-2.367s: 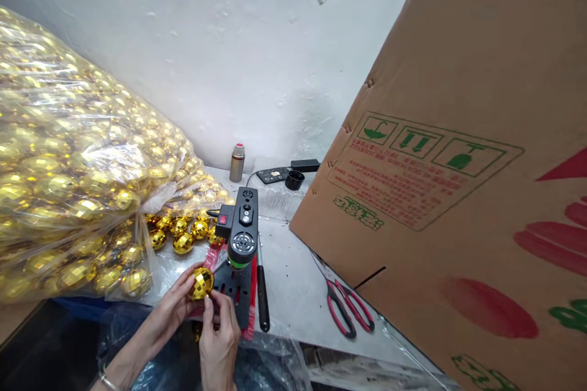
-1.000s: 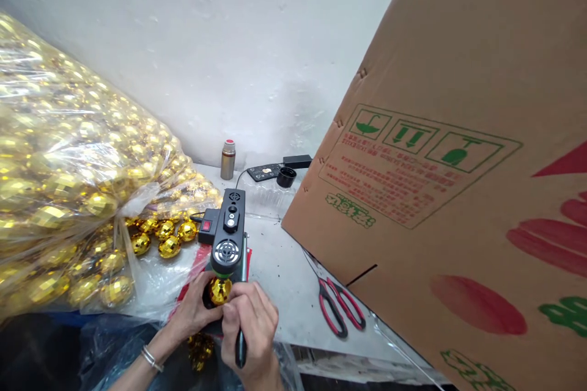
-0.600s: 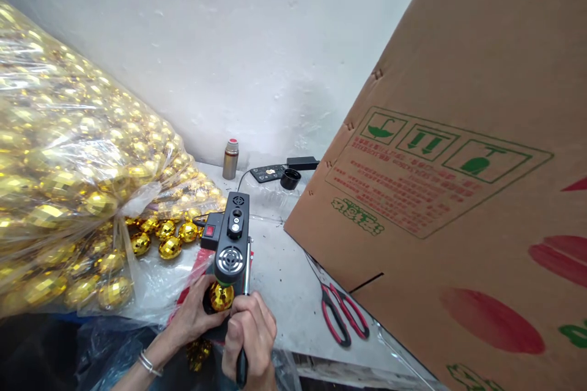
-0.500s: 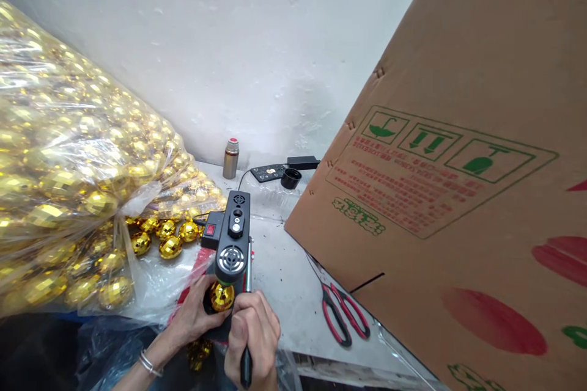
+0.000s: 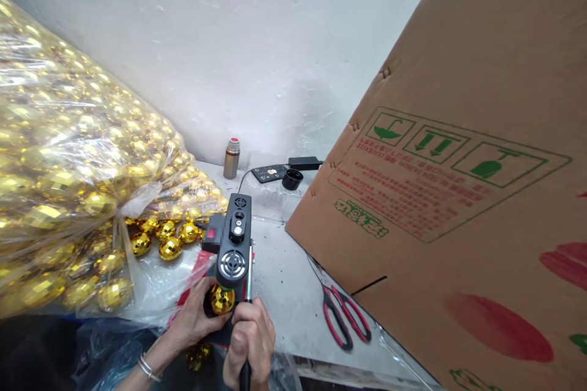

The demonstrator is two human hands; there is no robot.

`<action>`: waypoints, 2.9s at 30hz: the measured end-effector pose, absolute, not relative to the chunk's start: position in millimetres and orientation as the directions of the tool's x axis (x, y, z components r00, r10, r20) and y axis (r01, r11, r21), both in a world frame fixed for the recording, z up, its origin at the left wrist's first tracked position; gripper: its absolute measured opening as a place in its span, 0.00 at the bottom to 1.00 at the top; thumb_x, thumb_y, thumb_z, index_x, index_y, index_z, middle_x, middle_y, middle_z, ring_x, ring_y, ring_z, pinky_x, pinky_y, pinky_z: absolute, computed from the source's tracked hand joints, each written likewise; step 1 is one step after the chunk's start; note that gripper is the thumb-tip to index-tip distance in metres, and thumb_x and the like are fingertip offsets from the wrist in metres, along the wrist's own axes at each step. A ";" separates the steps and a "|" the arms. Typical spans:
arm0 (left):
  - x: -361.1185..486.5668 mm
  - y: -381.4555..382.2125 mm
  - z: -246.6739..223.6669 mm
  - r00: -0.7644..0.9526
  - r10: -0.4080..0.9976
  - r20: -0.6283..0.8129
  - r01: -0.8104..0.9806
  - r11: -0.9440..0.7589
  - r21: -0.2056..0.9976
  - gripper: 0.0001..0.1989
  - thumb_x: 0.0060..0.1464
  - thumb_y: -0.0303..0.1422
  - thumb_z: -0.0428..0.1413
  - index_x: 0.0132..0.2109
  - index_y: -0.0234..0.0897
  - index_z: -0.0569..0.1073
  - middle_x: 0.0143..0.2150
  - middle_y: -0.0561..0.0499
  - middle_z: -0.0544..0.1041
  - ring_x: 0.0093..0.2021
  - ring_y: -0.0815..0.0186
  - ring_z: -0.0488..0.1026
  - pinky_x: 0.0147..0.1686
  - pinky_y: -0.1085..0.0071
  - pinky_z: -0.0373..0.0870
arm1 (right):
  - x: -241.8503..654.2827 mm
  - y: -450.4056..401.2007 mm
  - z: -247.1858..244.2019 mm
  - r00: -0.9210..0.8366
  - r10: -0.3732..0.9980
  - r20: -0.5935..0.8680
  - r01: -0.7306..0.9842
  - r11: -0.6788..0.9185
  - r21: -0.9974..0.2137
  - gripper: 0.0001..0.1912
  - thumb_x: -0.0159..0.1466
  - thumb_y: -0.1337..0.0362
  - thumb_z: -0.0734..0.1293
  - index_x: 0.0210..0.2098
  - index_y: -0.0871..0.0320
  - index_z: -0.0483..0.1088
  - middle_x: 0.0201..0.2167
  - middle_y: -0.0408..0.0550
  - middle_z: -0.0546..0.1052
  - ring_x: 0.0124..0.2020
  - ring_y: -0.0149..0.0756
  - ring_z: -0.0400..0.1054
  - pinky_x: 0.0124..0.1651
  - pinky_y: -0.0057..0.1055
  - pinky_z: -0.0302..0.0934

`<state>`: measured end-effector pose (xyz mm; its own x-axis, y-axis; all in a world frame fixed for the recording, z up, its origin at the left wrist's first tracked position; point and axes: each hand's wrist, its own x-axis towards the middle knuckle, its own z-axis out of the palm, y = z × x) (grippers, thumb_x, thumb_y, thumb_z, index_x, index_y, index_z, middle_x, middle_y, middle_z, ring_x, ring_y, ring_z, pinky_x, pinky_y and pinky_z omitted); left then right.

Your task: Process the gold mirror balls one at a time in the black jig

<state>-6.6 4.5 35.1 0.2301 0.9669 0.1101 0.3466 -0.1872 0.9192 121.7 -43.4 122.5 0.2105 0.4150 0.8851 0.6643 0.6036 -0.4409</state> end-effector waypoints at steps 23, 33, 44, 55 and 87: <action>-5.2 6.9 29.6 0.218 0.972 0.091 0.372 -0.169 0.913 0.23 0.41 0.32 0.65 0.48 0.37 0.74 0.46 0.43 0.78 0.50 0.49 0.75 0.52 0.51 0.72 | 119.8 -43.6 117.1 0.230 0.413 0.881 0.679 0.581 -0.449 0.18 0.74 0.65 0.51 0.27 0.54 0.58 0.23 0.38 0.66 0.23 0.28 0.62 0.43 0.33 0.66; -3.7 8.4 36.9 0.245 0.965 0.094 0.380 -0.185 0.906 0.22 0.41 0.31 0.64 0.47 0.36 0.74 0.45 0.44 0.78 0.48 0.50 0.75 0.50 0.53 0.72 | 122.6 -41.3 108.5 0.233 0.403 0.885 0.676 0.587 -0.445 0.19 0.75 0.65 0.52 0.27 0.54 0.59 0.23 0.37 0.67 0.23 0.28 0.62 0.46 0.35 0.65; -1.0 9.3 31.6 0.253 0.961 0.111 0.387 -0.205 0.899 0.24 0.41 0.29 0.64 0.49 0.37 0.72 0.47 0.43 0.78 0.50 0.51 0.75 0.52 0.54 0.71 | 120.7 -38.2 113.1 0.257 0.374 0.891 0.637 0.628 -0.447 0.19 0.75 0.66 0.52 0.26 0.54 0.58 0.23 0.37 0.64 0.23 0.27 0.60 0.45 0.31 0.64; -1.7 9.6 36.6 0.246 0.962 0.115 0.383 -0.205 0.901 0.23 0.42 0.31 0.65 0.48 0.36 0.73 0.47 0.43 0.78 0.49 0.50 0.75 0.51 0.53 0.72 | 131.0 -36.1 82.5 0.057 0.354 0.934 0.713 0.640 -0.287 0.17 0.75 0.65 0.53 0.29 0.55 0.62 0.27 0.40 0.71 0.28 0.29 0.68 0.42 0.33 0.66; -78.6 42.7 64.9 0.094 0.975 0.201 0.532 -0.220 0.818 0.26 0.59 0.45 0.53 0.60 0.38 0.69 0.58 0.41 0.77 0.57 0.52 0.75 0.57 0.56 0.71 | 120.3 -48.0 164.1 0.234 0.599 0.766 0.479 0.614 -0.627 0.15 0.71 0.74 0.56 0.29 0.55 0.61 0.25 0.40 0.63 0.26 0.28 0.60 0.28 0.26 0.56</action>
